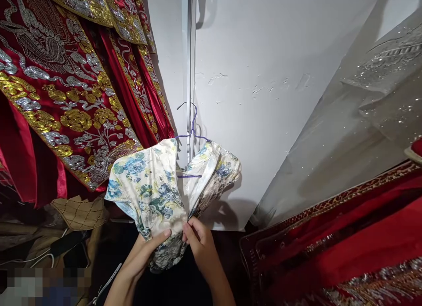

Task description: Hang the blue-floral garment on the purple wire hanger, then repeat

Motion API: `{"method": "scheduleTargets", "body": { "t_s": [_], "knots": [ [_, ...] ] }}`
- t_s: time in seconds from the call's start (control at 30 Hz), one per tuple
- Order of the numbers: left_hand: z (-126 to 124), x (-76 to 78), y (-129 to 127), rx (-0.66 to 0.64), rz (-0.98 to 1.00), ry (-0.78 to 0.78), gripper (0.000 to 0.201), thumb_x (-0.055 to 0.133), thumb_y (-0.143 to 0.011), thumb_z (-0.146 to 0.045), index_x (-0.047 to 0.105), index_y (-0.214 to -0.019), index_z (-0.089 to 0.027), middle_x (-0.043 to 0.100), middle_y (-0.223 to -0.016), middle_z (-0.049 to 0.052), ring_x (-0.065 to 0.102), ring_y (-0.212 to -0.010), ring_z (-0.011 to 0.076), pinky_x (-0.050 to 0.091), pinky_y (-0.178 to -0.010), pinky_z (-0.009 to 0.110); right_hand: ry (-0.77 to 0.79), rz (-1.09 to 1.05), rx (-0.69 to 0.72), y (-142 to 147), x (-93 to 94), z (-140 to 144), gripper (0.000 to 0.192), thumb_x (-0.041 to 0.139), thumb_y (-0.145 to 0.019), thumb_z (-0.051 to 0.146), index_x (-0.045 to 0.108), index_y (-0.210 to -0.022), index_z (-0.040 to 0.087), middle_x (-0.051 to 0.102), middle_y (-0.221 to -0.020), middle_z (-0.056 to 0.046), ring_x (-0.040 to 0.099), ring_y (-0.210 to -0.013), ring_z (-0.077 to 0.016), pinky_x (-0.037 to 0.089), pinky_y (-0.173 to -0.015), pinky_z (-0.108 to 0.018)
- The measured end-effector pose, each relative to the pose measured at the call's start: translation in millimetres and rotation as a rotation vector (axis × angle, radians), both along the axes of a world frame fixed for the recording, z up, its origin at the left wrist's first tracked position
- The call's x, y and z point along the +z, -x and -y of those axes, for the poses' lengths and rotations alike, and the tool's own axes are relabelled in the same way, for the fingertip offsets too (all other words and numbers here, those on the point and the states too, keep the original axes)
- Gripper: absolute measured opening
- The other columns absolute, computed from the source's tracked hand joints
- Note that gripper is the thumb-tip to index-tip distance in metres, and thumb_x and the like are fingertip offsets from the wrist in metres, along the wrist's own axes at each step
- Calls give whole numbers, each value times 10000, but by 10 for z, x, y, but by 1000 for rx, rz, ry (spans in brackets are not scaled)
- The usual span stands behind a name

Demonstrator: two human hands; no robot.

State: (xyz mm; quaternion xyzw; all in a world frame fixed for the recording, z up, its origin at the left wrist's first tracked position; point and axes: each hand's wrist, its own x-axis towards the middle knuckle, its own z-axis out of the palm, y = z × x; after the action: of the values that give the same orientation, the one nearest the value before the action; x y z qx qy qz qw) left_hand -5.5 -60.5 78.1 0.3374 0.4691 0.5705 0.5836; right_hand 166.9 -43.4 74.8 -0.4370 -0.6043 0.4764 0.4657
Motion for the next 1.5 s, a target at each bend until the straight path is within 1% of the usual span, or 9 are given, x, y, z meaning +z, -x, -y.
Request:
{"method": "scheduleTargets", "body": {
  "t_s": [0.13, 0.27, 0.47, 0.63, 1.0, 1.1, 1.2, 1.33, 1.5],
  "knots": [
    [-121, -139, 90, 371, -109, 1, 681, 843, -712, -437, 579, -1293, -200, 688, -1253, 129, 625, -1211, 353, 478, -1059, 472, 52, -112, -23, 152, -82, 140, 409, 522, -978, 503, 494, -694, 211, 528, -653, -2, 500, -631, -160, 406, -627, -288],
    [-148, -185, 100, 736, -430, -305, 597, 768, -807, -396, 512, -1328, -257, 521, -1425, 92, 497, -1338, 292, 382, -1141, 397, 75, -132, -58, 205, -42, 147, 422, 565, -958, 497, 547, -665, 193, 542, -588, -7, 486, -582, -148, 383, -588, -280],
    [35, -248, -228, 42, -560, -396, 230, 564, -955, -389, 658, -1099, -236, 647, -1138, 89, 617, -1036, 253, 482, -885, 329, 115, -181, 4, 254, -42, 145, 403, 623, -915, 516, 656, -716, 167, 570, -512, -1, 508, -510, -142, 392, -541, -267],
    [-5, -310, -289, -114, -531, -316, 292, 497, -980, -454, 588, -858, -206, 550, -721, 8, 508, -680, 174, 387, -623, 266, 141, -138, 36, 166, 104, 40, 378, 587, -919, 500, 653, -761, 163, 639, -543, -17, 475, -462, -121, 358, -485, -251],
    [-183, -310, -359, -367, -676, -329, 271, 533, -940, -369, 500, -729, -203, 500, -648, -7, 488, -625, 162, 342, -596, 270, -102, -395, -149, 23, 1499, -924, 287, 714, -824, 429, 706, -804, 143, 579, -521, 24, 400, -432, -76, 263, -422, -213],
    [-279, -3, -204, -397, -776, -355, 197, 600, -871, -257, 535, -694, -200, 566, -664, 1, 534, -654, 170, 370, -628, 271, -145, -357, -138, 105, 1447, -840, 282, 659, -882, 435, 684, -817, 161, 581, -518, 26, 409, -446, -87, 289, -447, -219],
    [-410, 600, -31, -212, -644, -494, 82, 576, -919, -240, 650, -953, -226, 697, -895, 31, 637, -836, 193, 454, -769, 284, -169, -276, -109, 144, 1375, -693, 290, 604, -928, 429, 667, -811, 170, 566, -504, 30, 407, -460, -95, 309, -474, -226],
    [-654, 1397, 0, 20, -674, -842, 348, 557, -974, -270, 600, -1319, -268, 715, -1076, 63, 663, -962, 210, 478, -897, 335, -238, -200, -74, 142, 1504, -601, 276, 561, -950, 394, 658, -808, 178, 574, -520, 21, 441, -486, -106, 336, -505, -233],
    [-857, 1685, -153, 13, -924, -1029, 198, 514, -997, -256, 704, -984, -201, 699, -935, 56, 629, -886, 201, 466, -832, 321, -320, -168, -150, 181, 1321, -780, 282, 575, -921, 425, 633, -785, 184, 505, -520, 38, 424, -490, -110, 319, -499, -245]
  ]
}}
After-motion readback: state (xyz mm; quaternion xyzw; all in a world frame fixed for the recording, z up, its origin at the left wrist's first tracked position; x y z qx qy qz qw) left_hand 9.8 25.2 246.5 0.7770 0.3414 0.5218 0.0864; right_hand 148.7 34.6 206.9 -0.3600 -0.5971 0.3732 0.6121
